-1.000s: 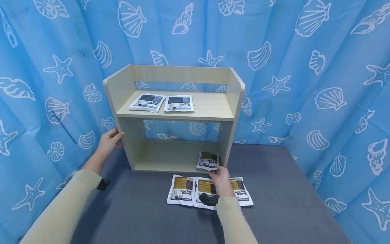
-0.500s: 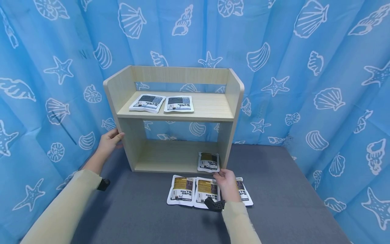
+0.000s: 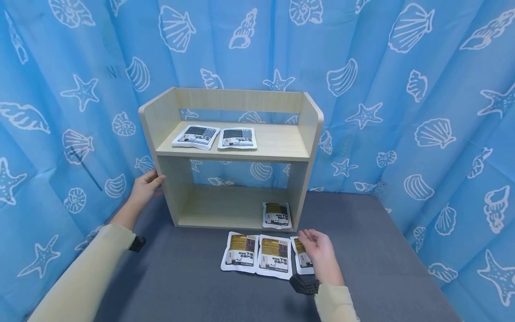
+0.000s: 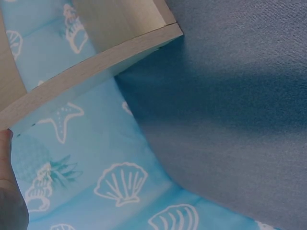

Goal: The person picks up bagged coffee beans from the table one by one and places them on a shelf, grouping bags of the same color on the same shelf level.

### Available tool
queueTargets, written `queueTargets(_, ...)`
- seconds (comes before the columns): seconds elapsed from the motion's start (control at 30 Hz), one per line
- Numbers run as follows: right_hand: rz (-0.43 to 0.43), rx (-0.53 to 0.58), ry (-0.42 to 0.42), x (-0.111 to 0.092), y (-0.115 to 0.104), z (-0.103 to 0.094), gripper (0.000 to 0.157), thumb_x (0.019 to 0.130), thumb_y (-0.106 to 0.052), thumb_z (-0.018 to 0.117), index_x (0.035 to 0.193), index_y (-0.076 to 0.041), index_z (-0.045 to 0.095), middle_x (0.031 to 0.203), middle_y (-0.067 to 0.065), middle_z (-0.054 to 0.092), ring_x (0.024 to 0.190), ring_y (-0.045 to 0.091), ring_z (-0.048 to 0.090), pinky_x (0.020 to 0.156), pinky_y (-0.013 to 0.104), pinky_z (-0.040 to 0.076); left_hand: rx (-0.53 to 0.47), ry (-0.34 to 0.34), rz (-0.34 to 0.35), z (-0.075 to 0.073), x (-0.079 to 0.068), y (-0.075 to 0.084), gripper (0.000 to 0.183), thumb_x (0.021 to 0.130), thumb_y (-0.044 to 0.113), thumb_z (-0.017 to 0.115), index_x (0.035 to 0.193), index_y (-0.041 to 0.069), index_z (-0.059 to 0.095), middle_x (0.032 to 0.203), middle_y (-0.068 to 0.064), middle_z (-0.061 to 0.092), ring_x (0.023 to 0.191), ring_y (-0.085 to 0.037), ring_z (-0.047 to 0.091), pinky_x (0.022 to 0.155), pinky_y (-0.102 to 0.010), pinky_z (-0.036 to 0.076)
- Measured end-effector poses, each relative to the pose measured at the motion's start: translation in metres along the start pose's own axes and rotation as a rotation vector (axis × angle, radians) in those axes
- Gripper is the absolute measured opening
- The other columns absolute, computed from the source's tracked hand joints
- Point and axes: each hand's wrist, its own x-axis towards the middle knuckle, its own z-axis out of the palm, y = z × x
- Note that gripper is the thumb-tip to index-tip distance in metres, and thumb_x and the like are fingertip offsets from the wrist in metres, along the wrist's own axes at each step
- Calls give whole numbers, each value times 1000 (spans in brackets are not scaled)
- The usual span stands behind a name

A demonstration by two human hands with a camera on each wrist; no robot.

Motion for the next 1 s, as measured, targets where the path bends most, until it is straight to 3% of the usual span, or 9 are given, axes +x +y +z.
queueTargets(0.07,51,313,46,-1,-5,0,64,106,-8,26,155,-21,-13,162,-7,-11,147,13,0,115,27,12,-5,1,-4,0,-1,0,54,103,24,50,152,10,32,152,-21,34,136,-37,35,101,-58,39)
queueTargets(0.1,56,317,49,-2,-8,-1,64,106,-8,25,155,-22,-13,161,-8,-11,147,12,0,115,27,12,-7,3,-5,0,-1,0,54,103,24,50,152,10,32,152,-21,34,136,-37,35,101,-58,39)
queueTargets(0.27,66,278,45,-8,-18,-12,64,106,-10,26,154,-26,-13,161,-11,-10,146,10,0,116,27,8,-6,12,-12,1,-1,0,54,103,24,50,152,11,32,152,-20,34,136,-36,36,101,-57,40)
queueTargets(0.7,27,35,104,-13,-37,-45,64,107,-16,32,155,-27,-9,161,-9,-4,147,14,3,117,31,8,-1,9,-12,-1,-2,-2,55,103,25,50,152,11,31,152,-20,33,137,-37,35,101,-56,41)
queueTargets(1.0,64,-7,168,-12,-53,-80,65,107,-21,33,153,-29,-11,160,-11,-6,146,15,2,117,35,9,-8,-2,-15,1,2,-2,55,103,26,51,152,12,32,151,-20,35,136,-37,37,101,-56,41)
